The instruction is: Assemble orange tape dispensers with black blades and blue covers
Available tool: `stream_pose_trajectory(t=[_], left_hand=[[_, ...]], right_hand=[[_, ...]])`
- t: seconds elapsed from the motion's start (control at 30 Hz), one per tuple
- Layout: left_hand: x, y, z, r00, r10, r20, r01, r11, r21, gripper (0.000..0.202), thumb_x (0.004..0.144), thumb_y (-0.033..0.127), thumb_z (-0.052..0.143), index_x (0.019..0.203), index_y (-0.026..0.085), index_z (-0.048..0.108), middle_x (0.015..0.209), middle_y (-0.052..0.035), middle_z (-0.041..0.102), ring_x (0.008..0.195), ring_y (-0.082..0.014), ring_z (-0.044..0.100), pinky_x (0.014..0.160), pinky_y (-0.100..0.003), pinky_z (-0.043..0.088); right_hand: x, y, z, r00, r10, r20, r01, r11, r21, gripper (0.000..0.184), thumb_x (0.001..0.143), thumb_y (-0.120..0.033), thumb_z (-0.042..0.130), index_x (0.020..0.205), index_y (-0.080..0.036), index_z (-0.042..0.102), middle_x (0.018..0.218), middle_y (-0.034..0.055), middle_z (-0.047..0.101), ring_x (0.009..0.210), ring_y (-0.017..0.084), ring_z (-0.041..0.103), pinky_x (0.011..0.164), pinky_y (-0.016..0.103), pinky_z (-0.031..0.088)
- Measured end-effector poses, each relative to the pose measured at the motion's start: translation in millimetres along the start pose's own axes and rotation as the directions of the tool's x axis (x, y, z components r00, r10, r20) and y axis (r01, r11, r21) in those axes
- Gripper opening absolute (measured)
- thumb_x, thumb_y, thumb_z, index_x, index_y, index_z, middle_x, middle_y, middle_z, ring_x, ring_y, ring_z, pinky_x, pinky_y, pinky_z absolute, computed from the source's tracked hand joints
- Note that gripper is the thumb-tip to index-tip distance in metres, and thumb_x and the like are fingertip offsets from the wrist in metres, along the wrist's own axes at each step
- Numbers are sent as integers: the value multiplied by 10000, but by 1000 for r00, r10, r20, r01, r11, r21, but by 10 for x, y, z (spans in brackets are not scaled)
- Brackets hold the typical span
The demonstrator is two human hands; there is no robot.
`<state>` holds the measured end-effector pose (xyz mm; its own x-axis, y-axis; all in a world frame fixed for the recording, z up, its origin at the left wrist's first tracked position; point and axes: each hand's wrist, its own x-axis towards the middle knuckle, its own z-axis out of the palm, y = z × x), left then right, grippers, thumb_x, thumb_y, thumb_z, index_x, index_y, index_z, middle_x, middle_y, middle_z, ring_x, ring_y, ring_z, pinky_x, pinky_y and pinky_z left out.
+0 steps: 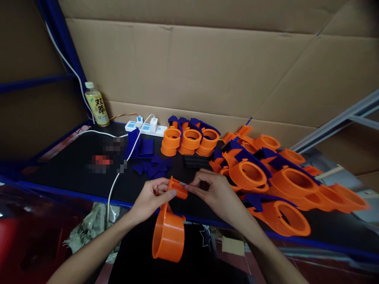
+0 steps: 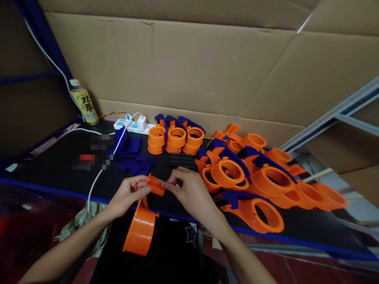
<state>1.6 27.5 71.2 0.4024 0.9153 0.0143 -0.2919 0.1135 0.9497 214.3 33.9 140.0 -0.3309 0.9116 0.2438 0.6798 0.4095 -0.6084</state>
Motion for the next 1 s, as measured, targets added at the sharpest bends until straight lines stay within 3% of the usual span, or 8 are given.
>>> stream_pose_trajectory(t=[0.23, 0.37, 0.6, 0.67, 0.73, 0.87, 1.0], left_hand=[[-8, 10, 11, 1000, 4, 29, -5, 999, 41, 318, 821, 383, 773, 1027, 142, 755, 892, -98, 770, 616, -130, 628, 582, -219, 448], [-16, 10, -10, 997, -3, 80, -5, 995, 100, 321, 828, 385, 768, 1035, 139, 758, 804, -78, 730, 640, -132, 583, 549, -208, 381], [-6, -39, -48, 998, -16, 62, 12, 998, 67, 353, 856, 444, 722, 1039, 141, 726, 688, -17, 672, 500, -97, 531, 492, -206, 395], [4, -54, -47, 999, -19, 40, 17, 999, 43, 378, 864, 449, 711, 1081, 139, 710, 658, -4, 665, 477, -103, 562, 474, -201, 407], [10, -57, -46, 1000, -20, 18, 19, 1000, 20, 392, 872, 450, 701, 1104, 134, 698, 610, 8, 651, 475, -117, 602, 470, -194, 422], [8, -30, -37, 999, -36, -17, 36, 999, -28, 399, 874, 450, 698, 1113, 131, 688, 580, 15, 651, 452, -111, 615, 450, -172, 421], [2, -1, -25, 998, -53, -27, 52, 998, -43, 391, 875, 452, 696, 1093, 127, 690, 564, 15, 649, 447, -109, 617, 447, -166, 426]], right_hand=[[24, 31, 32, 1000, -5, 28, 4, 1000, 22, 212, 859, -317, 715, 704, -184, 657, 755, 10, 618, 693, 142, 558, 612, 253, 397], [52, 30, 99, 998, -20, 60, 13, 993, 120, 254, 878, -341, 704, 691, -178, 648, 746, 3, 619, 695, 131, 558, 618, 245, 403], [119, 78, 139, 999, -45, 27, 40, 985, 169, 270, 933, -404, 641, 807, -184, 734, 818, 32, 706, 753, 152, 646, 676, 263, 475], [165, 135, 107, 997, -68, -21, 70, 992, 102, 279, 985, -395, 566, 938, -199, 759, 917, 42, 742, 821, 162, 685, 725, 268, 498], [229, 216, 81, 994, -64, -91, 57, 995, -84, 278, 1014, -360, 516, 1064, -215, 747, 1046, 44, 757, 931, 182, 707, 797, 282, 506], [357, 381, 101, 998, -3, -67, -34, 834, -551, 233, 992, -257, 538, 1149, -219, 705, 1171, 57, 735, 999, 227, 708, 762, 295, 489], [417, 443, 189, 1000, 15, -8, -16, 781, -624, 228, 926, -154, 583, 1124, -185, 692, 1129, 96, 728, 890, 231, 715, 652, 287, 445]])
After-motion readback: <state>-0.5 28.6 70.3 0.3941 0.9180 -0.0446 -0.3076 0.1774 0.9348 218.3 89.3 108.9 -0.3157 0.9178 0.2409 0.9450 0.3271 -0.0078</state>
